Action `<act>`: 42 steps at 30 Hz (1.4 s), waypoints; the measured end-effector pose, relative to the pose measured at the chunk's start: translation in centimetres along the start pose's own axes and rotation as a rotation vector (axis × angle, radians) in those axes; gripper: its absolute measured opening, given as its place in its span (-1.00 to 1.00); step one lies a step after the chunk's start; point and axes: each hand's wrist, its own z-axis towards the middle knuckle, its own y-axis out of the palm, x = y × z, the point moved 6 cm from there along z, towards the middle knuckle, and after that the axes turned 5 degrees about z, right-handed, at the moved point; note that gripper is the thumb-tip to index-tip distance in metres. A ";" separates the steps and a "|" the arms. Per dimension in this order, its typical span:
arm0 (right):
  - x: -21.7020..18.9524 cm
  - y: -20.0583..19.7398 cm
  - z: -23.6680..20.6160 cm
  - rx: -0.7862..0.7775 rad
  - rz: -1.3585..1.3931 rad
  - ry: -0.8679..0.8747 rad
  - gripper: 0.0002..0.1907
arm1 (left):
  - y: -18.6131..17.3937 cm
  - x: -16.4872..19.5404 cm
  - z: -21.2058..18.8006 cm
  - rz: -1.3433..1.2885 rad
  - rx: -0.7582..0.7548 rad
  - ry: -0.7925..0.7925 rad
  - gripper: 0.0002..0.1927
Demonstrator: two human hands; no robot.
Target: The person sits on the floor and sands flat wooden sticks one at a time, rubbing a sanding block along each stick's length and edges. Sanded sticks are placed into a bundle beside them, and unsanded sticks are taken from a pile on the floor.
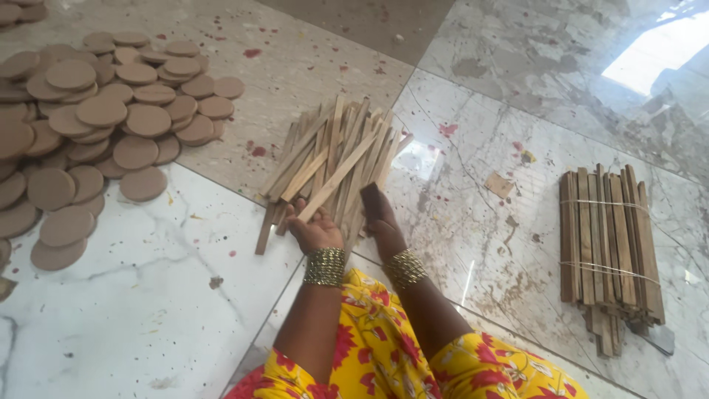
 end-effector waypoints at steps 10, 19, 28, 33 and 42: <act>-0.6 7.8 3.5 -0.188 -0.101 -0.034 -0.04 | 2.2 -2.1 -1.8 0.253 -0.151 -0.124 -0.50; 1.0 3.4 -1.7 -0.129 -0.228 -0.061 -0.11 | 0.4 -2.6 -0.8 0.652 0.066 -0.163 -0.14; -5.2 -15.1 -17.5 0.239 -0.123 0.040 -0.02 | 0.6 -0.8 -2.1 0.950 0.164 -0.099 0.04; -11.3 -23.0 -27.4 0.585 0.093 -0.169 -0.17 | 1.3 -2.2 -2.7 1.145 0.030 -0.154 0.06; -10.9 -23.7 -30.5 0.611 0.240 -0.284 -0.32 | 5.6 -4.6 -8.6 1.415 -0.373 0.019 -0.04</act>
